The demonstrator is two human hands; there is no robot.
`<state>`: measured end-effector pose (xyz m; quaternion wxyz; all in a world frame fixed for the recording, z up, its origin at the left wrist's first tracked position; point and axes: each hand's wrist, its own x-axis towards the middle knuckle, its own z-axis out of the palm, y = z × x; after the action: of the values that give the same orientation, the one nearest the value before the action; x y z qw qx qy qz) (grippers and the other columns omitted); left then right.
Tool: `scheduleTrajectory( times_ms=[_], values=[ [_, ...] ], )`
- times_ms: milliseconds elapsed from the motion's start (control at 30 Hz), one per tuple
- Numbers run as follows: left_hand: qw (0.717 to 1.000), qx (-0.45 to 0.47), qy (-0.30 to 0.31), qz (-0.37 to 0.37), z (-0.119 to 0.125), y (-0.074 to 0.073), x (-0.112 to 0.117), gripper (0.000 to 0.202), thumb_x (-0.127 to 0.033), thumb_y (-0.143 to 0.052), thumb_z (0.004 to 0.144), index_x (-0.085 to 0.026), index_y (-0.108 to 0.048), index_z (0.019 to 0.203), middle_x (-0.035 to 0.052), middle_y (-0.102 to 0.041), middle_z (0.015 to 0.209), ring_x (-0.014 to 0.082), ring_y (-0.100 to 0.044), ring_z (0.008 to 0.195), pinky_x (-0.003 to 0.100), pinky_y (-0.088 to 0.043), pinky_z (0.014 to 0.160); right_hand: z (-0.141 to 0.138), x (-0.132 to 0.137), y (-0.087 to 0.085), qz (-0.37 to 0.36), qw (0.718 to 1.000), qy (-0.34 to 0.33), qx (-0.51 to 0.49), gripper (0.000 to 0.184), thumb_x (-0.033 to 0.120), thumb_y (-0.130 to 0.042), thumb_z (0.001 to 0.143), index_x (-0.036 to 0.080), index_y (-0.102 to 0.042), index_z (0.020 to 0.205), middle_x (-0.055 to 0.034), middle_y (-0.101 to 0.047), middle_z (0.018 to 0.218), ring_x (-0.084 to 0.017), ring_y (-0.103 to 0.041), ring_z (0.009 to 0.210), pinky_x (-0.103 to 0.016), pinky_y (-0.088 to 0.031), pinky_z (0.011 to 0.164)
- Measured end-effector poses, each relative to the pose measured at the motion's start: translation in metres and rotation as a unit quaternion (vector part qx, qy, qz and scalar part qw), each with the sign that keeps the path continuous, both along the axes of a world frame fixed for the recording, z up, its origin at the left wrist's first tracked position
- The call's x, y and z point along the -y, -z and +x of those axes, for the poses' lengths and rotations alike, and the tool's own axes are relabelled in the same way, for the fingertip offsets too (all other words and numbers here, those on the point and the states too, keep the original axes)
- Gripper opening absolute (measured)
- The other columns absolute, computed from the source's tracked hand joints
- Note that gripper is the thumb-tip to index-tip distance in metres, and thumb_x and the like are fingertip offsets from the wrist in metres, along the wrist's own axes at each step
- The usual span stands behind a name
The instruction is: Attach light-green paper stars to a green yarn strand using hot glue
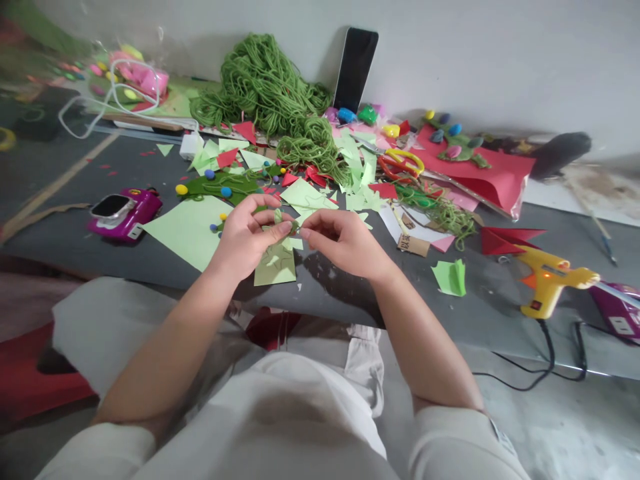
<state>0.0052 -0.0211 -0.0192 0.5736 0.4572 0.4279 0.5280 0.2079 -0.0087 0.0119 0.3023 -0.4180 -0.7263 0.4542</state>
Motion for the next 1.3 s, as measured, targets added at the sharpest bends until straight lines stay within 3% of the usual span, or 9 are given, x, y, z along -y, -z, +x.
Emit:
scheduleTrajectory(
  times_ms=[267,733,933,1100,1300],
  values=[
    [0.999,0.021,0.029,0.01,-0.003,0.002,0.0,0.053,-0.035,-0.088,0.072,-0.024,-0.056,0.113,0.0028,-0.074,0.093,0.0174,-0.073,0.084,0.026,-0.056,0.068,0.0,-0.001,-0.004,-0.026,0.999,-0.026,-0.029,0.023,0.04,-0.069,0.091,0.017,-0.068,0.088,-0.0017,-0.066,0.07,-0.012,-0.055,0.061,-0.026,-0.044,0.056],
    [0.997,0.013,0.06,0.036,-0.01,-0.001,0.002,0.044,-0.023,-0.082,0.075,-0.023,-0.062,0.114,0.0074,-0.071,0.104,0.0213,-0.07,0.101,0.029,-0.058,0.078,0.0,-0.002,-0.002,-0.03,0.999,-0.01,-0.027,0.026,0.043,-0.07,0.09,0.017,-0.067,0.085,-0.0015,-0.065,0.069,-0.012,-0.055,0.06,-0.026,-0.044,0.056],
    [0.996,0.026,0.077,0.04,-0.013,-0.001,0.002,0.043,-0.018,-0.081,0.076,-0.023,-0.064,0.115,0.007,-0.072,0.106,0.0193,-0.069,0.098,0.03,-0.058,0.081,0.0,-0.003,-0.001,-0.029,0.999,-0.011,-0.028,0.024,0.04,-0.07,0.09,0.017,-0.067,0.085,-0.0011,-0.065,0.068,-0.011,-0.054,0.059,-0.025,-0.044,0.056],
    [0.996,0.015,0.076,0.034,-0.014,-0.002,0.002,0.045,-0.018,-0.08,0.074,-0.023,-0.064,0.116,0.0081,-0.072,0.106,0.0225,-0.07,0.101,0.033,-0.059,0.082,0.0,-0.004,0.0,-0.027,0.999,-0.005,-0.032,0.025,0.042,-0.07,0.089,0.017,-0.067,0.085,-0.001,-0.065,0.068,-0.012,-0.055,0.059,-0.026,-0.044,0.056],
    [0.998,0.005,0.053,0.022,-0.011,-0.002,0.002,0.045,-0.022,-0.086,0.069,-0.023,-0.067,0.11,0.008,-0.07,0.106,0.0243,-0.063,0.114,0.029,-0.059,0.077,0.0,-0.004,0.001,-0.026,0.999,-0.003,-0.028,0.024,0.04,-0.07,0.089,0.017,-0.066,0.084,-0.0014,-0.066,0.068,-0.012,-0.054,0.059,-0.026,-0.043,0.056]
  ],
)
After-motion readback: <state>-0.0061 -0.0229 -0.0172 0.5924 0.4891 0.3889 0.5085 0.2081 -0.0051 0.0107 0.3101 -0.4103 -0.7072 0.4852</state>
